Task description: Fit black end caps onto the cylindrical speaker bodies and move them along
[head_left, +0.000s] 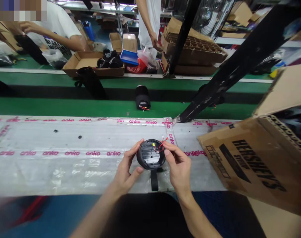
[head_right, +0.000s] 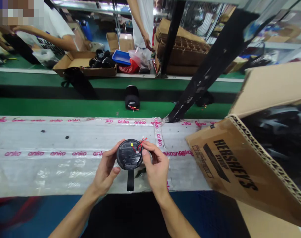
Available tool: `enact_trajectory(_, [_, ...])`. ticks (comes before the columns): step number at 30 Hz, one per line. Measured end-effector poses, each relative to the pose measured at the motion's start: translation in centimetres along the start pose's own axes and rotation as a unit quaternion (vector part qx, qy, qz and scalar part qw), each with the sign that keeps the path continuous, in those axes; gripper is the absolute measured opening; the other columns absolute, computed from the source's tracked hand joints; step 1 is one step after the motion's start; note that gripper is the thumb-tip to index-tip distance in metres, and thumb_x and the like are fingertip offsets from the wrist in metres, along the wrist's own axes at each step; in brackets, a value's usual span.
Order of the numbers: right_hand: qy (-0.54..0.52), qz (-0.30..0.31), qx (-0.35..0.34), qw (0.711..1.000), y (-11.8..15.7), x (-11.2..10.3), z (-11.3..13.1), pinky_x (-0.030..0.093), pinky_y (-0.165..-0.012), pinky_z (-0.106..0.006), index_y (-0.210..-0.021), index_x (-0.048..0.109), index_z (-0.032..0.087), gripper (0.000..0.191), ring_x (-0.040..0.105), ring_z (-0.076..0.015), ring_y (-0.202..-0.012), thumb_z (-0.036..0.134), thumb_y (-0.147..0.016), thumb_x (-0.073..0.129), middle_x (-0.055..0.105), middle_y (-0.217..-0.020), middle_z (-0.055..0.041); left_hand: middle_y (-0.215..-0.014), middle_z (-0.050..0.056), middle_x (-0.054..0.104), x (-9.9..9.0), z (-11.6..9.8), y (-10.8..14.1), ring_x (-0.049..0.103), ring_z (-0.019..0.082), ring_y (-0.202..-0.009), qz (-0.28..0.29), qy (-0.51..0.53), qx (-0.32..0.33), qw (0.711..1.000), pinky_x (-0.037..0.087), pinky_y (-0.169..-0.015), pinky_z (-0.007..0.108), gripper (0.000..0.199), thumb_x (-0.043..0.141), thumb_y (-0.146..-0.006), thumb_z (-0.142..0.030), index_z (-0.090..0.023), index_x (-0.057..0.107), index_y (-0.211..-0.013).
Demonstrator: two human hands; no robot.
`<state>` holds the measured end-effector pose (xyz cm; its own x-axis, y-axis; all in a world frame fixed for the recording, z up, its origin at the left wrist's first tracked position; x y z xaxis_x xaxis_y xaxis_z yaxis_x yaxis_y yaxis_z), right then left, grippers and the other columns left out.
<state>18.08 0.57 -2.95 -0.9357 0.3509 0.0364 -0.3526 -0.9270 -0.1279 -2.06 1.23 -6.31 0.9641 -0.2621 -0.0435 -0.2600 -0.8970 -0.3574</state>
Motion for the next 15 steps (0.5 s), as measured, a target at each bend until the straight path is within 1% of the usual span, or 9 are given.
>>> enact_trajectory(2, [0.016, 0.024, -0.007, 1.0, 0.0, 0.3, 0.6, 0.062, -0.107, -0.049, -0.101, 0.085, 0.023, 0.021, 0.08, -0.0293, -0.112, 0.041, -0.096, 0.076, 0.085, -0.114, -0.01, -0.164, 0.019, 0.053, -1.4, 0.2, 0.2, 0.053, 0.034, -0.153, 0.031, -0.06, 0.018, 0.998, 0.043, -0.128, 0.053, 0.069, 0.082, -0.095, -0.031, -0.026, 0.051, -0.156])
enact_trajectory(4, [0.018, 0.031, 0.002, 0.999, 0.2, 0.8, 0.8, 0.061, -0.11, -0.051, -0.105, 0.085, 0.023, 0.022, 0.079, -0.0296, -0.116, 0.04, -0.097, 0.075, 0.084, -0.118, -0.0101, -0.157, 0.018, 0.061, -2.3, 0.1, 0.0, 0.059, 0.035, -0.147, 0.024, -0.097, 0.041, 0.994, 0.047, -0.126, 0.053, 0.076, 0.09, -0.085, -0.025, -0.026, 0.056, -0.153])
enact_trajectory(5, [0.015, 0.022, 0.008, 1.0, 0.4, 0.9, 0.8, 0.06, -0.111, -0.052, -0.107, 0.085, 0.023, 0.023, 0.079, -0.0298, -0.117, 0.041, -0.097, 0.075, 0.084, -0.12, -0.0101, -0.156, 0.019, 0.062, -2.5, 0.0, -0.2, 0.06, 0.036, -0.146, 0.02, -0.105, 0.052, 0.993, 0.047, -0.126, 0.054, 0.078, 0.091, -0.083, -0.024, -0.025, 0.056, -0.153])
enact_trajectory(7, [0.006, -0.008, 0.018, 1.0, 0.8, 1.0, 0.6, 0.061, -0.111, -0.053, -0.108, 0.085, 0.023, 0.024, 0.079, -0.03, -0.118, 0.042, -0.097, 0.076, 0.084, -0.122, -0.0098, -0.16, 0.02, 0.058, -2.3, -0.3, -0.6, 0.056, 0.037, -0.15, 0.022, -0.108, 0.064, 0.992, 0.046, -0.127, 0.055, 0.082, 0.088, -0.085, -0.023, -0.024, 0.05, -0.158])
enact_trajectory(9, [-0.001, -0.029, 0.02, 0.999, 1.1, 1.0, 0.3, 0.061, -0.11, -0.053, -0.109, 0.085, 0.024, 0.024, 0.08, -0.0301, -0.116, 0.042, -0.096, 0.078, 0.084, -0.12, -0.0095, -0.167, 0.02, 0.05, -1.8, -0.6, -1.0, 0.05, 0.037, -0.155, 0.047, -0.109, 0.054, 0.991, 0.042, -0.129, 0.056, 0.087, 0.084, -0.089, -0.025, -0.024, 0.041, -0.165])
enact_trajectory(11, [-0.005, -0.039, 0.015, 0.999, 1.3, 0.9, 0.0, 0.062, -0.109, -0.053, -0.108, 0.086, 0.024, 0.023, 0.081, -0.0299, -0.114, 0.041, -0.095, 0.079, 0.085, -0.118, -0.009, -0.172, 0.018, 0.042, -1.5, -0.8, -1.5, 0.044, 0.036, -0.159, 0.086, -0.108, 0.025, 0.99, 0.038, -0.132, 0.056, 0.091, 0.082, -0.093, -0.03, -0.026, 0.034, -0.169])
enact_trajectory(12, [-0.004, -0.04, 0.011, 0.999, 1.3, 0.9, 0.0, 0.062, -0.109, -0.053, -0.108, 0.086, 0.024, 0.022, 0.081, -0.0298, -0.114, 0.04, -0.094, 0.079, 0.085, -0.117, -0.0086, -0.174, 0.017, 0.04, -1.5, -0.9, -1.7, 0.041, 0.036, -0.16, 0.104, -0.097, 0.006, 0.99, 0.036, -0.133, 0.055, 0.091, 0.082, -0.094, -0.035, -0.028, 0.033, -0.17])
enact_trajectory(14, [0.0, -0.042, 0.0, 0.999, 1.3, 0.9, 0.0, 0.062, -0.109, -0.053, -0.107, 0.086, 0.025, 0.019, 0.08, -0.0294, -0.114, 0.038, -0.094, 0.079, 0.085, -0.117, -0.0078, -0.176, 0.014, 0.037, -1.3, -1.3, -2.3, 0.037, 0.036, -0.163, 0.126, -0.043, -0.031, 0.991, 0.032, -0.135, 0.052, 0.091, 0.079, -0.093, -0.053, -0.028, 0.036, -0.169])
enact_trajectory(15, [0.002, -0.042, -0.005, 0.999, 1.2, 0.9, 0.1, 0.062, -0.109, -0.053, -0.107, 0.087, 0.025, 0.018, 0.08, -0.0293, -0.114, 0.037, -0.094, 0.079, 0.085, -0.116, -0.0074, -0.176, 0.013, 0.038, -1.0, -1.6, -2.6, 0.037, 0.037, -0.163, 0.122, -0.009, -0.049, 0.991, 0.033, -0.135, 0.05, 0.088, 0.073, -0.095, -0.063, -0.027, 0.04, -0.168])
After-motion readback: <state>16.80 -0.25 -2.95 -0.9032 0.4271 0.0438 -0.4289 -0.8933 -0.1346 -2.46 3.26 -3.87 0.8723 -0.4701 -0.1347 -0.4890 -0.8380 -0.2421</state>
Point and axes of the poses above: each hand's wrist, its own y-axis away from the middle knuckle, its own x-axis out of the palm, z = x × y, the point moved 5 cm from there along -y, towards the middle knuckle
